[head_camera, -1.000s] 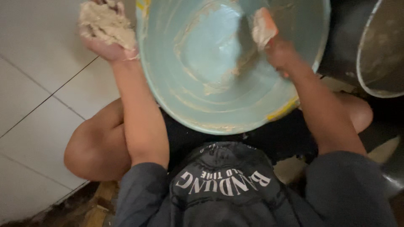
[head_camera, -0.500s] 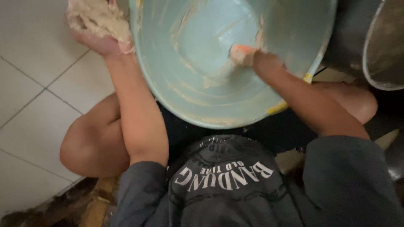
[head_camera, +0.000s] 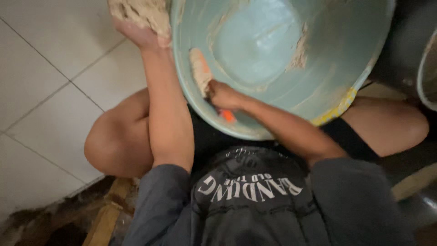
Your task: The person sits on the floor with a large basin of dough and scoops portions of dough with a scoop, scraping the dough off by hand and rolling it into balls. The formed dough balls are placed into pots of water beside the basin.
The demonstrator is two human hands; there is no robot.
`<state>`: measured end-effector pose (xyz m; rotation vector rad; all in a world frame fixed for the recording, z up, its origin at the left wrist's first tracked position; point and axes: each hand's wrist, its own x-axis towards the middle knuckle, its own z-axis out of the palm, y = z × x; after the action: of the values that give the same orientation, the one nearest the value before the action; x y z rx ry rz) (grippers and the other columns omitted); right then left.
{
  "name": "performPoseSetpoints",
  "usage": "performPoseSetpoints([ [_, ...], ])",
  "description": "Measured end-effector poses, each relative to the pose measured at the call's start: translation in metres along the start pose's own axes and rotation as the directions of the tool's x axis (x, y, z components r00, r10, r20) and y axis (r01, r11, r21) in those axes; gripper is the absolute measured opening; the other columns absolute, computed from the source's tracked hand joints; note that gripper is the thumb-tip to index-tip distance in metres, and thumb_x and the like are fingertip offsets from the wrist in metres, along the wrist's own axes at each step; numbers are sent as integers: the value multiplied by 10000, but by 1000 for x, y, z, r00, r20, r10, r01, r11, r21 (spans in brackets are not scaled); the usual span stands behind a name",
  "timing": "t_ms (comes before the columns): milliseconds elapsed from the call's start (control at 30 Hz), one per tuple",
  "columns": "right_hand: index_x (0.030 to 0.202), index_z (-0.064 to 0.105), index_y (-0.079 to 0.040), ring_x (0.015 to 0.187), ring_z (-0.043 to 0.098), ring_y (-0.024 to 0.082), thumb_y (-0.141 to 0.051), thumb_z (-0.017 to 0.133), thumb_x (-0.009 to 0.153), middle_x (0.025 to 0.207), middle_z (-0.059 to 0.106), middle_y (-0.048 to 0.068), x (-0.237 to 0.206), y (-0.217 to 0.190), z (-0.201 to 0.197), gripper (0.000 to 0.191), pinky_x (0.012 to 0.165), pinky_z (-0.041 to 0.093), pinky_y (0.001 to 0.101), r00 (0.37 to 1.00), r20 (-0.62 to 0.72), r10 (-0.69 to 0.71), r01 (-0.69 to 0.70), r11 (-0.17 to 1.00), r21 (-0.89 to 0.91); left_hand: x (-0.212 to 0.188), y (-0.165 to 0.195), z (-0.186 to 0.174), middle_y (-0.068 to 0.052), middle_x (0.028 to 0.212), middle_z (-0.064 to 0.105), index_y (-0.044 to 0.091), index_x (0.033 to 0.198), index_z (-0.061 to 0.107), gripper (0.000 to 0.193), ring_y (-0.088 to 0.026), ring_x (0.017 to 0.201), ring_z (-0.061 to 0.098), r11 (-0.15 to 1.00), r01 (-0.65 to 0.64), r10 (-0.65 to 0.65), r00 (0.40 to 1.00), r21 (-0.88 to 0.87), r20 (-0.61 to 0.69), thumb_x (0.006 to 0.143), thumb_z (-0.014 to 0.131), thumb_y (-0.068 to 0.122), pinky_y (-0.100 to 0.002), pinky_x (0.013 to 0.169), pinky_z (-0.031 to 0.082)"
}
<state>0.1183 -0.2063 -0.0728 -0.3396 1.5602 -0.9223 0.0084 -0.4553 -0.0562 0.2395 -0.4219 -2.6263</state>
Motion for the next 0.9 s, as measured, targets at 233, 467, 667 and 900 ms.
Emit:
performPoseSetpoints([
  [233, 1309, 509, -58, 542, 589, 215, -349, 379, 1118, 794, 614, 174, -3, -23, -53, 371, 463, 505, 349, 888, -439, 135, 56, 917, 394, 4, 1, 31, -116, 1046, 588, 18, 1076, 578, 280, -267, 932, 552, 1000, -13, 13, 1000, 24, 17, 1004, 505, 279, -411, 839, 467],
  [467, 1147, 504, 11, 790, 689, 383, -157, 502, 953, 968, 677, 208, 8, -15, -97, 256, 636, 570, 487, 618, -761, 198, -159, 979, 126, 2, 6, 30, -172, 1107, 579, -21, 1139, 572, 377, -291, 934, 559, 999, 41, -36, 973, 18, -227, 937, 529, 293, -431, 895, 496],
  [667, 998, 567, -42, 798, 633, 418, -234, 584, 934, 906, 631, 226, 52, -70, -86, 203, 660, 528, 535, 608, -790, -78, 65, 997, -49, 5, 5, 35, -178, 1106, 592, -8, 1110, 588, 403, -289, 920, 564, 999, 42, -43, 980, -11, -193, 895, 531, 328, -412, 863, 482],
  [900, 1089, 571, 4, 862, 665, 341, -120, 430, 947, 1008, 620, 152, 60, -132, -216, 236, 680, 611, 563, 782, -585, 216, 595, 21, 803, 2, 5, 47, -169, 1037, 573, -2, 1048, 584, 365, -292, 905, 581, 990, 39, -13, 981, 136, -191, 914, 531, 333, -409, 805, 515],
])
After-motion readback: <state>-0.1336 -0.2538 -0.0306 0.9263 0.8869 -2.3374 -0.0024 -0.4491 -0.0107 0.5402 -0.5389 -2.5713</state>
